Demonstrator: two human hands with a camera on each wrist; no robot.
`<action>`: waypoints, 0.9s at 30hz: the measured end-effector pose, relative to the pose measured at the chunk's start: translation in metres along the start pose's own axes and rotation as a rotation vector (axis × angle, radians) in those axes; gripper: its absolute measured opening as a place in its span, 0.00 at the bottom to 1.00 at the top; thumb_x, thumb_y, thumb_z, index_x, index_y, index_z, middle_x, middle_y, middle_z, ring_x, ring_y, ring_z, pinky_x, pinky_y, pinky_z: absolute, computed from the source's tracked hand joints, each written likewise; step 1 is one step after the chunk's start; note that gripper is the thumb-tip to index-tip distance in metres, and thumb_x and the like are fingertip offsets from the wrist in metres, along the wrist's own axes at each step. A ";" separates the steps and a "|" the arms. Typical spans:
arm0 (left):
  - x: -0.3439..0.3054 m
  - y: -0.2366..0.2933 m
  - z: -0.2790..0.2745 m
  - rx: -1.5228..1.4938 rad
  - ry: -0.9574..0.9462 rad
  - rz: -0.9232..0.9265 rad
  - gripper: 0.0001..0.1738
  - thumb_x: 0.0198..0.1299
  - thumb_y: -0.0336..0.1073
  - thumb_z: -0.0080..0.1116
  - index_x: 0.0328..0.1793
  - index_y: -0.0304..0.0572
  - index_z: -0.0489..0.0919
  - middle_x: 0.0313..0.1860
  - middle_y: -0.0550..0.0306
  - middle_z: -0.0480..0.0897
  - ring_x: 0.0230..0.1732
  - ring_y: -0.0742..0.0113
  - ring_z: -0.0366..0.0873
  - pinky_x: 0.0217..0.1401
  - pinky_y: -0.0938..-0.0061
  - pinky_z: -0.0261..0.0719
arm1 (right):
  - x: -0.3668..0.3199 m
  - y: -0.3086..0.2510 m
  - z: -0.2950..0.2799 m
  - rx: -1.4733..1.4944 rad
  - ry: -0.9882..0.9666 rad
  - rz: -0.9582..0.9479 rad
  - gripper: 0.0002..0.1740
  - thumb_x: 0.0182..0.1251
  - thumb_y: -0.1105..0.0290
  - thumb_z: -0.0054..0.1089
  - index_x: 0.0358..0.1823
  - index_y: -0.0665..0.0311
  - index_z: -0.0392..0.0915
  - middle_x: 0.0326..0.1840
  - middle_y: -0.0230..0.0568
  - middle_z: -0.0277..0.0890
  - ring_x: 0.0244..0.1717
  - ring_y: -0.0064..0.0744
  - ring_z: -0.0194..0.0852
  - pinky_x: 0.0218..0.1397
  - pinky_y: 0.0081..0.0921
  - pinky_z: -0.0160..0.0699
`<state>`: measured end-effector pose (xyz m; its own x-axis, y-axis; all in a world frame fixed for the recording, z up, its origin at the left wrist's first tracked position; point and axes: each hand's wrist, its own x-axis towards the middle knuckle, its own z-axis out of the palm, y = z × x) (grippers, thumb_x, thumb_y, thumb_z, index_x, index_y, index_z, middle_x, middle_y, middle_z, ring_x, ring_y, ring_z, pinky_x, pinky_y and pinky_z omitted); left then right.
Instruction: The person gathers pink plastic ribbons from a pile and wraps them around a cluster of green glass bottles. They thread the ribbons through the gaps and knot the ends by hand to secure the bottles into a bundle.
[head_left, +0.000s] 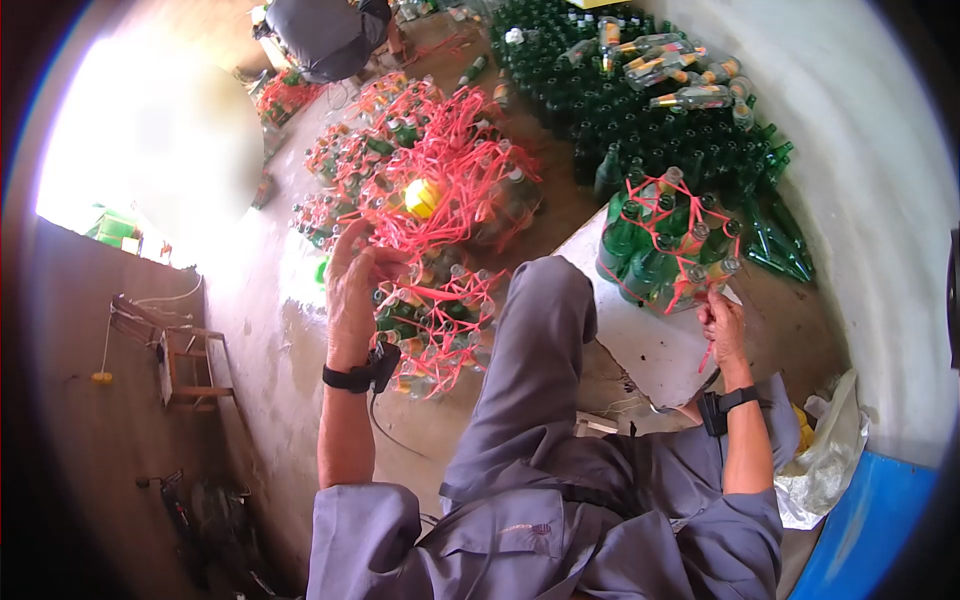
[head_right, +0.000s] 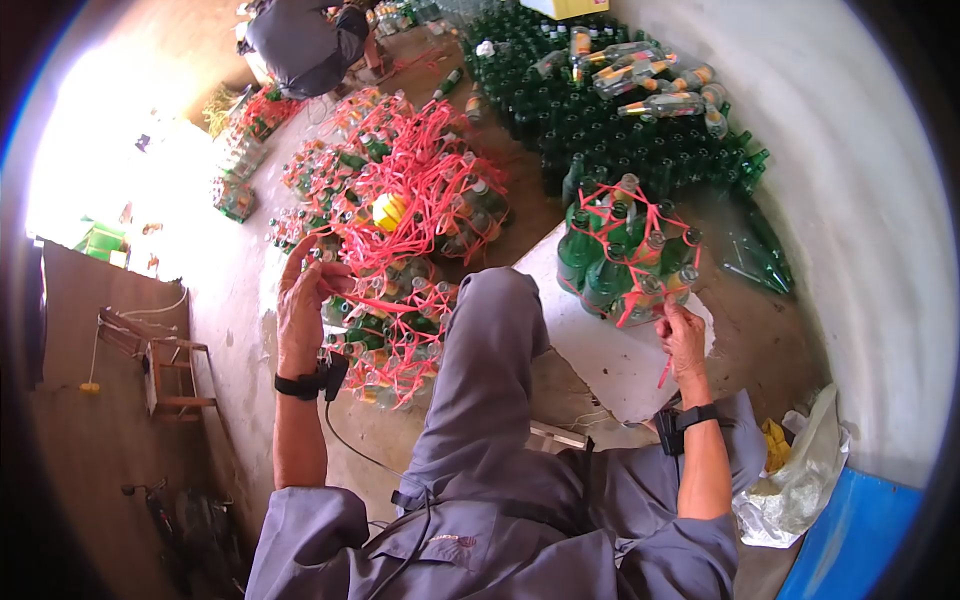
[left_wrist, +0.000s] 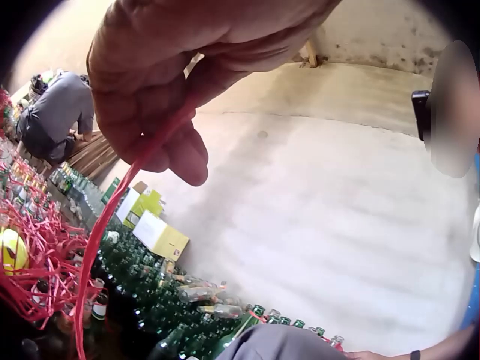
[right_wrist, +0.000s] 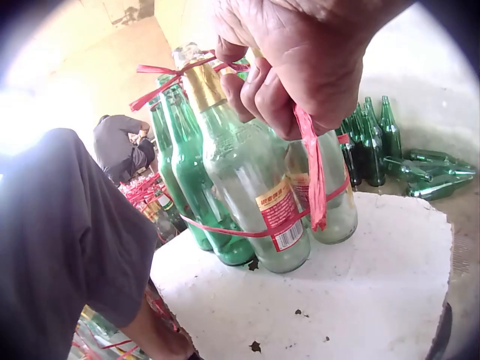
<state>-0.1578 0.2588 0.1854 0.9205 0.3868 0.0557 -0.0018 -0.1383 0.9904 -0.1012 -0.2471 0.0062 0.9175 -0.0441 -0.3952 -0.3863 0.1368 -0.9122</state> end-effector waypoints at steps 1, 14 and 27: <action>-0.002 0.003 -0.007 0.011 -0.001 0.001 0.28 0.71 0.34 0.46 0.76 0.31 0.62 0.40 0.45 0.87 0.37 0.64 0.86 0.44 0.72 0.83 | 0.003 0.003 -0.001 -0.004 -0.011 0.008 0.28 0.69 0.43 0.64 0.40 0.66 0.82 0.19 0.25 0.69 0.13 0.10 0.53 0.15 0.12 0.45; -0.070 -0.030 -0.026 -0.447 -0.212 -0.513 0.21 0.72 0.37 0.51 0.67 0.35 0.72 0.37 0.50 0.86 0.25 0.62 0.86 0.19 0.75 0.81 | 0.009 0.006 -0.002 0.028 0.008 0.009 0.22 0.74 0.52 0.59 0.43 0.67 0.80 0.21 0.25 0.68 0.12 0.09 0.49 0.13 0.11 0.42; -0.171 -0.234 -0.069 0.433 -0.477 -0.653 0.16 0.71 0.34 0.48 0.57 0.35 0.81 0.31 0.54 0.87 0.24 0.65 0.85 0.27 0.71 0.81 | 0.010 0.004 -0.002 0.013 0.027 0.027 0.19 0.75 0.54 0.58 0.41 0.66 0.79 0.21 0.26 0.68 0.13 0.09 0.51 0.13 0.10 0.44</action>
<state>-0.3415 0.2886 -0.0473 0.7514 0.1042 -0.6516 0.6333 -0.3912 0.6677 -0.0938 -0.2493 -0.0020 0.9037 -0.0670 -0.4229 -0.4098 0.1507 -0.8996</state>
